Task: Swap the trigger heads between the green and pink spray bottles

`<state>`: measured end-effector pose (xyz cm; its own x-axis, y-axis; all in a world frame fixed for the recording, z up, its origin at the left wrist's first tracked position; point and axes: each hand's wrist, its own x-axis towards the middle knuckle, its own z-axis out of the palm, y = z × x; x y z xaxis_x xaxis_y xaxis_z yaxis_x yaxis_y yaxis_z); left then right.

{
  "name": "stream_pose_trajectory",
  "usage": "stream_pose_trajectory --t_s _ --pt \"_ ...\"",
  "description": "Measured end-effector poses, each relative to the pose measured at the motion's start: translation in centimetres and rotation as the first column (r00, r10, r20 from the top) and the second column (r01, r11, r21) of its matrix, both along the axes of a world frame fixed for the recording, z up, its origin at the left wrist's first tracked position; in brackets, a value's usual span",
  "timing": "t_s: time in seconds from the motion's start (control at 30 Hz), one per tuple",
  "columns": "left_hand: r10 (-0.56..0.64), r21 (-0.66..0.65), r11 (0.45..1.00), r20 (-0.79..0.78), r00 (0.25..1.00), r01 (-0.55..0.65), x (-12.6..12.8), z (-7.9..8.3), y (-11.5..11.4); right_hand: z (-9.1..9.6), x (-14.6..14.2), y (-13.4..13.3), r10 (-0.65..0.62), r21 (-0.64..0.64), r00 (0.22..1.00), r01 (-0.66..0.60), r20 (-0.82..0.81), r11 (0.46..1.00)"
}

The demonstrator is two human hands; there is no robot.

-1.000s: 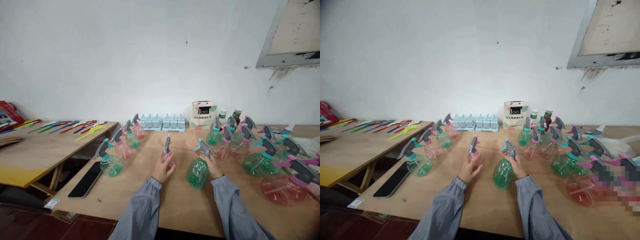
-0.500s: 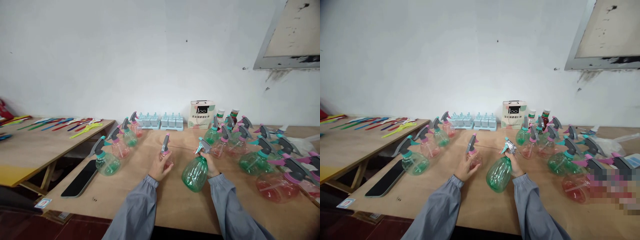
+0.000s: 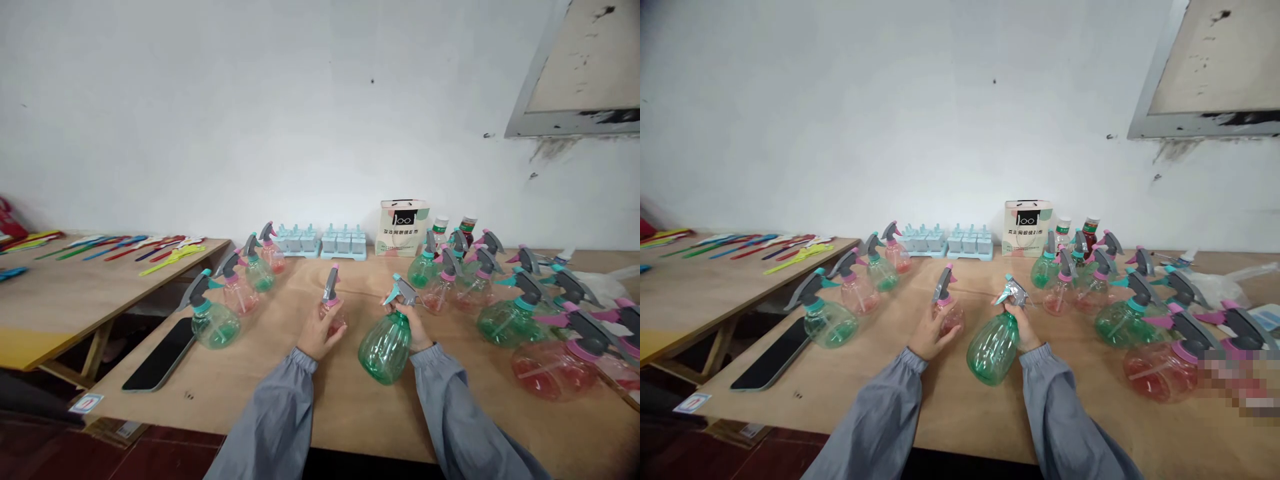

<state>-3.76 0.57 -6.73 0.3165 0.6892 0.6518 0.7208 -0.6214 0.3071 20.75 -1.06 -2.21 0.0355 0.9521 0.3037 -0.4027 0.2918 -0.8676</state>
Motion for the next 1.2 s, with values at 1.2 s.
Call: stream_pose_trajectory --t_s 1.2 --pt "-0.008 0.072 0.997 -0.035 0.999 0.011 -0.2 0.2 0.0 1.2 6.7 -3.4 -0.633 0.182 0.698 0.611 0.334 0.77"
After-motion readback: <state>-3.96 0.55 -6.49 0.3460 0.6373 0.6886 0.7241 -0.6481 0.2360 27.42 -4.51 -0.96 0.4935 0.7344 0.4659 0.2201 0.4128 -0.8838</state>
